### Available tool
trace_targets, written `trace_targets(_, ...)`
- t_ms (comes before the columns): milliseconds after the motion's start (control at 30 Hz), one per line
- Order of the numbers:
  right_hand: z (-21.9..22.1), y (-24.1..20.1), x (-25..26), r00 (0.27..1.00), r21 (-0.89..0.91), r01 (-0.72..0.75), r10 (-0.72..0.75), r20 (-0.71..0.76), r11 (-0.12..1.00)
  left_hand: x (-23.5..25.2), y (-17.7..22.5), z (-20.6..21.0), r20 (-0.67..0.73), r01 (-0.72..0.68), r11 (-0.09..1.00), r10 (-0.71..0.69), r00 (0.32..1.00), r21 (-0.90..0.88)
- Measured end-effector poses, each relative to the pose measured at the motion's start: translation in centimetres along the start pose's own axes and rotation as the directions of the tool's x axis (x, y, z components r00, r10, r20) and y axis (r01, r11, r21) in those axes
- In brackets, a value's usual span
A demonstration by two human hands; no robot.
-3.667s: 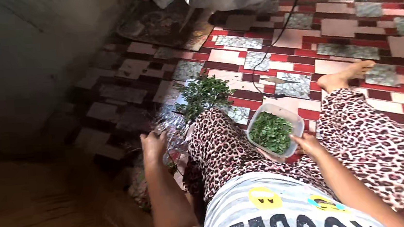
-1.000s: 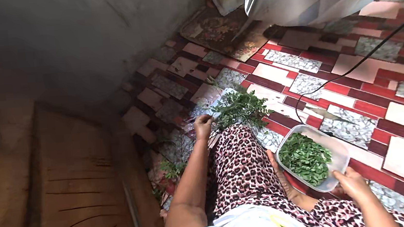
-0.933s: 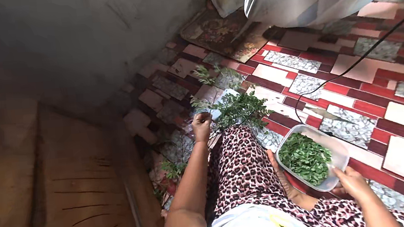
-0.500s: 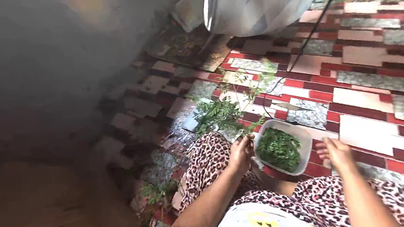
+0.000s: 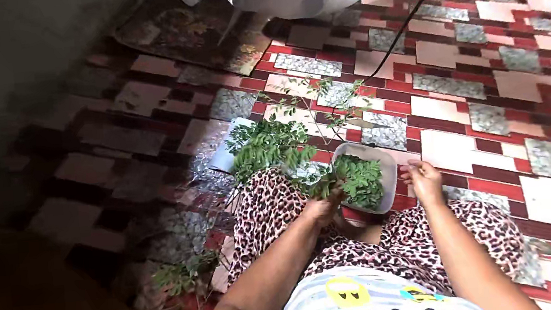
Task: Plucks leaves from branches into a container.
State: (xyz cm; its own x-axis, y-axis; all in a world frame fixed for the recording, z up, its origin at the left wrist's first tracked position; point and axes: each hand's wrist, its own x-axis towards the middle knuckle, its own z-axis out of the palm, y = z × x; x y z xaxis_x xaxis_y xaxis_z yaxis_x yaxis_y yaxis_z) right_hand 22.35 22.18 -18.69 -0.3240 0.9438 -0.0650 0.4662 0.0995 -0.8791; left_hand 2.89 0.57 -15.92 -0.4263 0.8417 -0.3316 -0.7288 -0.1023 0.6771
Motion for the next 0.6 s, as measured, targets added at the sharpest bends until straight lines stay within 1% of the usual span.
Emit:
trace_targets(67, 0.7, -2.0, -1.2, 0.998, 0.095, 0.013, -0.018, 0.052, 0.995, -0.4, 0.6, 0.6, 0.01, 0.055, 0.998, -0.055, 0.998, -0.004)
trace_targets(133, 1.2, -4.6, -2.8, 0.982, 0.23, 0.0, -0.043, 0.183, 0.973, -0.6, 0.7, 0.6, 0.024, 0.094, 0.995, -0.094, 0.995, -0.023)
trace_targets(167, 1.3, -6.0, -3.5, 0.963, 0.278, -0.011, -0.065, 0.263, 0.961, -0.5, 0.6, 0.5, 0.041, 0.101, 0.995, -0.1, 0.994, -0.024)
trace_targets(233, 1.4, -8.6, -4.6, 0.905, 0.317, -0.004, -0.131, 0.404, 0.948, -0.5, 0.4, 0.4, 0.062, 0.103, 0.995, -0.102, 0.993, -0.015)
trace_targets(300, 1.5, -11.3, -5.7, 0.859, 0.297, 0.034, -0.179, 0.48, 0.954, -0.6, 0.4, 0.3, 0.094, 0.085, 0.996, -0.082, 0.992, -0.024)
trace_targets(367, 1.6, -13.2, -6.6, 0.846, 0.256, 0.067, -0.191, 0.498, 0.964, -0.5, 0.2, 0.1, 0.117, 0.061, 0.997, -0.056, 0.992, -0.041)
trace_targets(467, 1.6, -14.0, -7.4, 0.832, 0.199, 0.128, -0.215, 0.511, 0.972, -0.8, 0.3, 0.2, 0.085, 0.076, 0.996, -0.072, 0.994, -0.045)
trace_targets(600, 1.3, -13.7, -8.0, 0.875, 0.196, 0.073, -0.157, 0.458, 0.978, -0.9, 0.6, 0.2, 0.099, 0.076, 0.997, -0.076, 0.992, -0.001)
